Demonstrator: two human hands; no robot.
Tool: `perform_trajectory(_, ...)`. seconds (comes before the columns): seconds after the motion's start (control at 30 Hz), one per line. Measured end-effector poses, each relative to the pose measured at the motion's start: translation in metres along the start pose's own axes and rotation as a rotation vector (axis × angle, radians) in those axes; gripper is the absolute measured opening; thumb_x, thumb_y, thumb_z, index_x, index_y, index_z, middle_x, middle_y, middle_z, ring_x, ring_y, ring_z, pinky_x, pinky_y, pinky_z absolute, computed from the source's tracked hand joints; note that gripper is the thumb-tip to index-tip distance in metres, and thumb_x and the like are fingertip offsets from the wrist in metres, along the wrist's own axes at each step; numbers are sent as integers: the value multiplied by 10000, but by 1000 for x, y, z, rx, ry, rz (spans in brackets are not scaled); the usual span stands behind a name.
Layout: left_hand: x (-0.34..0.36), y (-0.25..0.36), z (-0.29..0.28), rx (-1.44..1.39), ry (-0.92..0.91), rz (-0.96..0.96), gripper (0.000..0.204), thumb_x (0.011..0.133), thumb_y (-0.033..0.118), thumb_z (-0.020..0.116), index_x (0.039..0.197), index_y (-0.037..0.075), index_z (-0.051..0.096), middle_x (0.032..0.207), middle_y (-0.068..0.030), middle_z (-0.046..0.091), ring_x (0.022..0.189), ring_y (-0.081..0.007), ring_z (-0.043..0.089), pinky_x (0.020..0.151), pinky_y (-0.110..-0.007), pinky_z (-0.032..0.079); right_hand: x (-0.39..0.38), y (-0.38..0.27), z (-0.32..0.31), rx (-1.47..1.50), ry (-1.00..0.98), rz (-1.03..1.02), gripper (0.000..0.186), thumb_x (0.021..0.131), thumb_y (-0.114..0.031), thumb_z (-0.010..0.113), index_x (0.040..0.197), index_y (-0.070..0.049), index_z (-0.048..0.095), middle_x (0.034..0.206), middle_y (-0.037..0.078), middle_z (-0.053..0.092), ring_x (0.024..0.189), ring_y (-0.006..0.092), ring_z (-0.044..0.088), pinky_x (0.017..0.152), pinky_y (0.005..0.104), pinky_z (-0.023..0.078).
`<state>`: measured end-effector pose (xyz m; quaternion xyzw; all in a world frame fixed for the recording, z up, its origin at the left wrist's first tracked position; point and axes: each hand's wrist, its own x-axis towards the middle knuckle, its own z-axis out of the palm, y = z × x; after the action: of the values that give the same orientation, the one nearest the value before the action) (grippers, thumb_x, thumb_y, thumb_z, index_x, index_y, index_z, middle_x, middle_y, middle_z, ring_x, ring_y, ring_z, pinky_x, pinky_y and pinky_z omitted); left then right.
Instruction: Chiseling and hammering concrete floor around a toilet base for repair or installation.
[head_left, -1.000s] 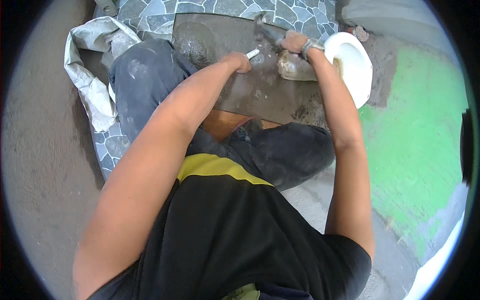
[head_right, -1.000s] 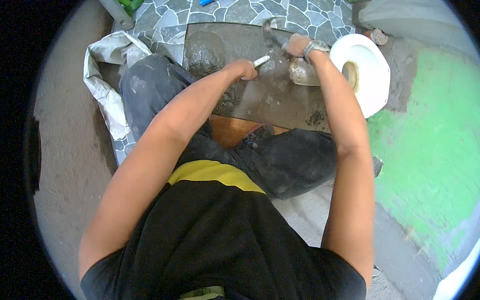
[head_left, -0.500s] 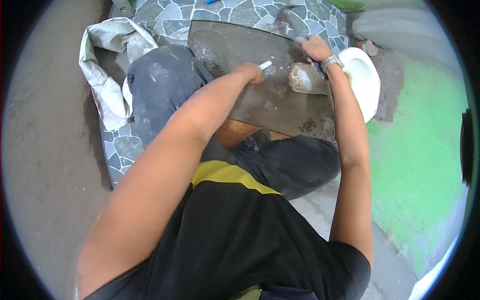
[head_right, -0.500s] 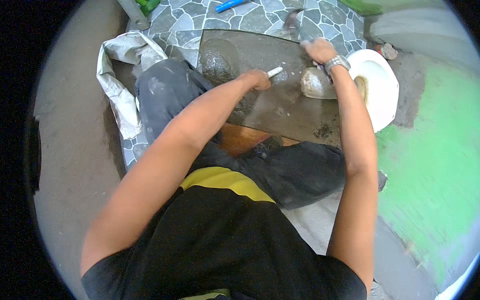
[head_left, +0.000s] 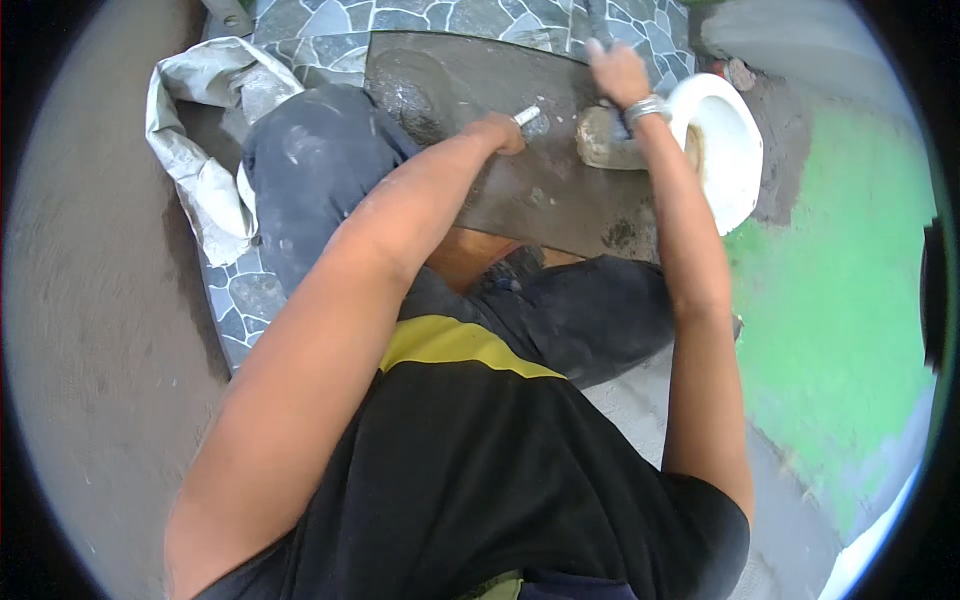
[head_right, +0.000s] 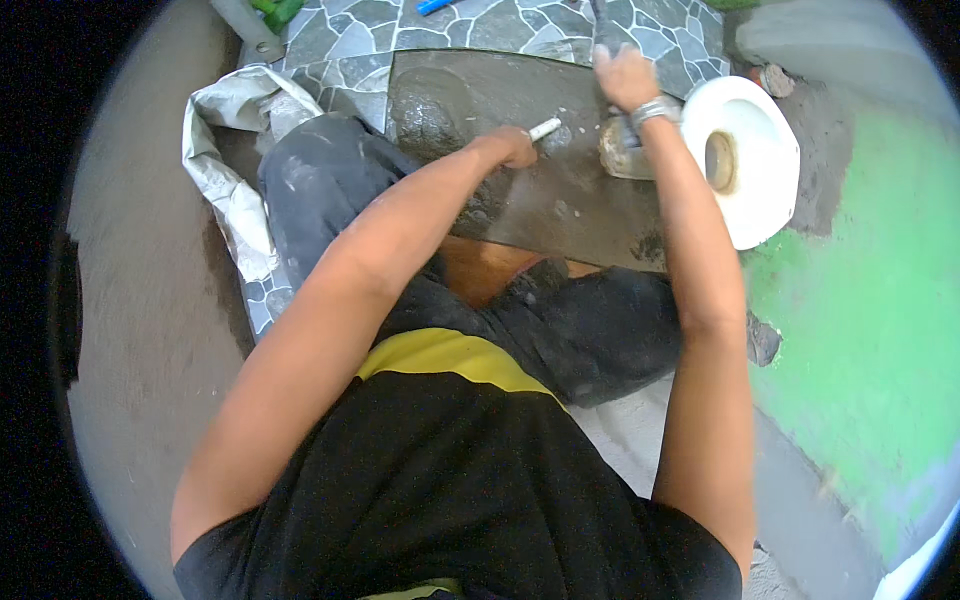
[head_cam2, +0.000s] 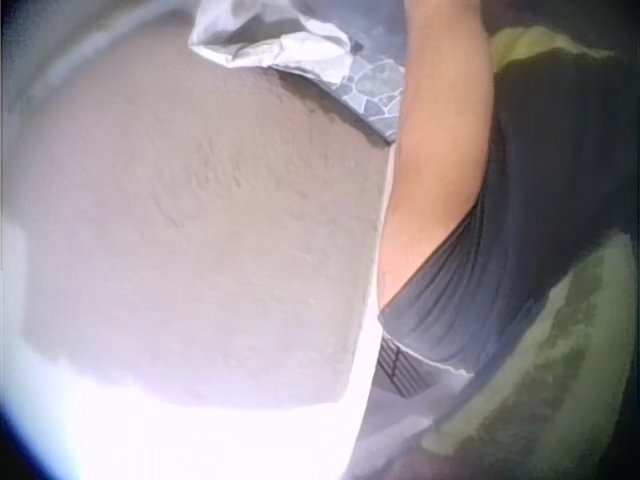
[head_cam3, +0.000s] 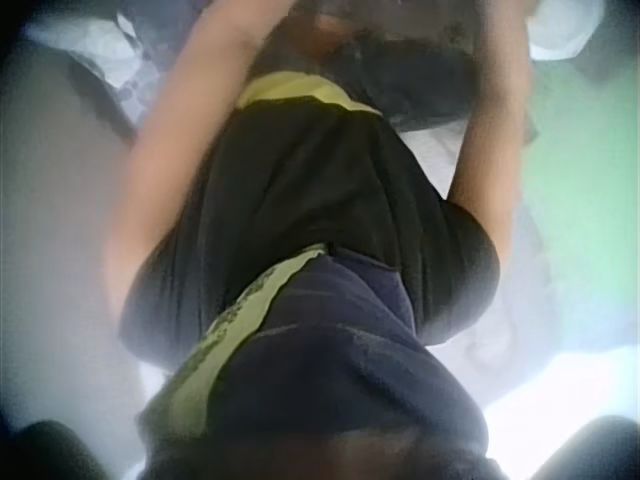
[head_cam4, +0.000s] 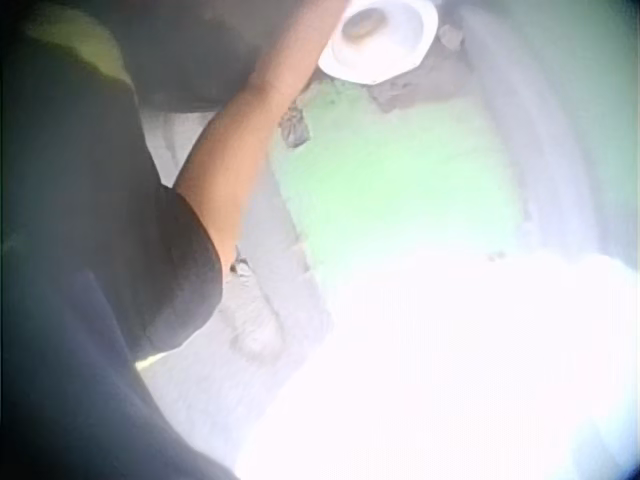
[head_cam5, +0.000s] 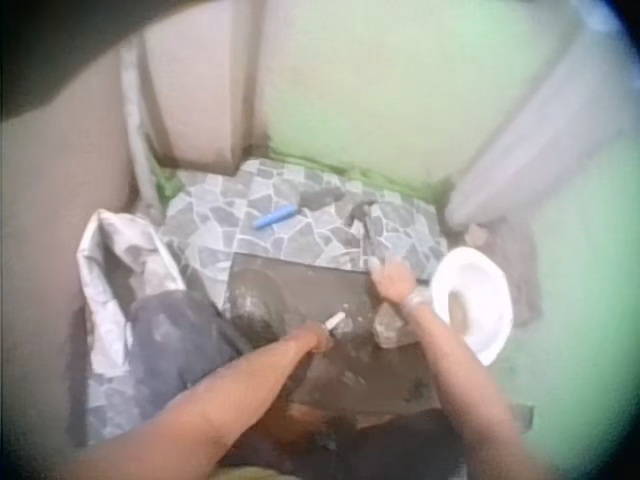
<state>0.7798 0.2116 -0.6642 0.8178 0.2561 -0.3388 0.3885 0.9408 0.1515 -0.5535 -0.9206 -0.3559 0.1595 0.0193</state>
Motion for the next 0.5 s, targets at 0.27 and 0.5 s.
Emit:
perform_trajectory(0.27,0,-7,-1,90,18,100,400,763,206,474,1093,29,614,1025,-187,633,880,-317,641,721,-388,513,11,30,2,-240,-357,-225,557,858,-421,415,901,100,607,940,312,600,944,439,584,866,452,451)
perform_trajectory(0.5,15,-14,-1,56,31,84,386,721,185,505,1048,20,627,932,-201,649,783,-326,654,642,-380,517,-14,16,33,-47,-147,-53,596,845,-460,438,835,111,607,760,286,620,783,427,623,766,443,487)
